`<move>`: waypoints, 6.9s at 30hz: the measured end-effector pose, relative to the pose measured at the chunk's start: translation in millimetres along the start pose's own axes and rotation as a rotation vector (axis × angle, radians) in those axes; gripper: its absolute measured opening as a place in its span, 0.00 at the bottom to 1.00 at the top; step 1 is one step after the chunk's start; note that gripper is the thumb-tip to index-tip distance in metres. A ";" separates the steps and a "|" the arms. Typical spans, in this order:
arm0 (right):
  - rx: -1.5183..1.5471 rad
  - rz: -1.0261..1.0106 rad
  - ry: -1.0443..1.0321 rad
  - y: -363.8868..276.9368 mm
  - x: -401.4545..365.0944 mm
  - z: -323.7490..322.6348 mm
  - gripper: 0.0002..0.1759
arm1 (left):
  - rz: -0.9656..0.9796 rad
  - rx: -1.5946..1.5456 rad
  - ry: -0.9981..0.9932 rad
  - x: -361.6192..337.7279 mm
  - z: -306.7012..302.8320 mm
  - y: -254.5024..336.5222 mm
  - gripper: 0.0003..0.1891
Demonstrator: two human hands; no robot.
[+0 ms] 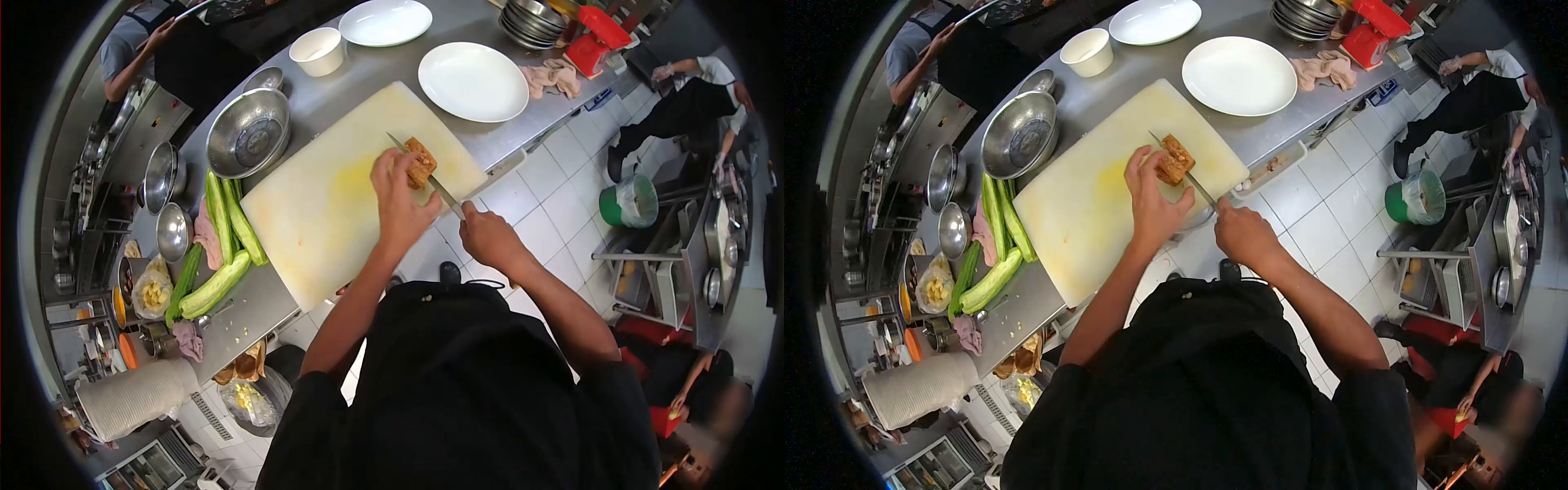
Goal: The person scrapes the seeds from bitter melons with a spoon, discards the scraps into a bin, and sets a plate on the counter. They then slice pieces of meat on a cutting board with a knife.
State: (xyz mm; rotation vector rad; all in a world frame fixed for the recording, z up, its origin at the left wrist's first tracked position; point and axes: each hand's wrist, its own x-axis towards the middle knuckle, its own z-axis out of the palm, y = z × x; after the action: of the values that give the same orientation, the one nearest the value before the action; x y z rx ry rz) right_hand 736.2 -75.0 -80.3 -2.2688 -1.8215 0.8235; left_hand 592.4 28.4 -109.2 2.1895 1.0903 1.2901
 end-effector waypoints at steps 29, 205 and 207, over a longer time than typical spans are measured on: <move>0.273 0.107 0.007 70.8 -137.0 -18.9 0.18 | -0.093 -0.130 -0.117 0.9 -2.2 -47.2 0.24; 0.537 0.204 0.001 -31.1 -47.6 -41.5 0.11 | -1.010 1.105 0.459 -296.1 -534.5 -333.6 0.26; 0.501 0.163 0.017 -38.8 -48.5 -40.5 0.11 | -1.036 1.078 0.483 -293.7 -535.0 -332.3 0.26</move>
State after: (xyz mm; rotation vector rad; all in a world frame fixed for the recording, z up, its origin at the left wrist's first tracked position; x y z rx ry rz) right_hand 715.6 -100.1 -13.6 -2.0939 -1.2477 1.1297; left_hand -92.0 -23.8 -217.9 1.2241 3.0555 0.7398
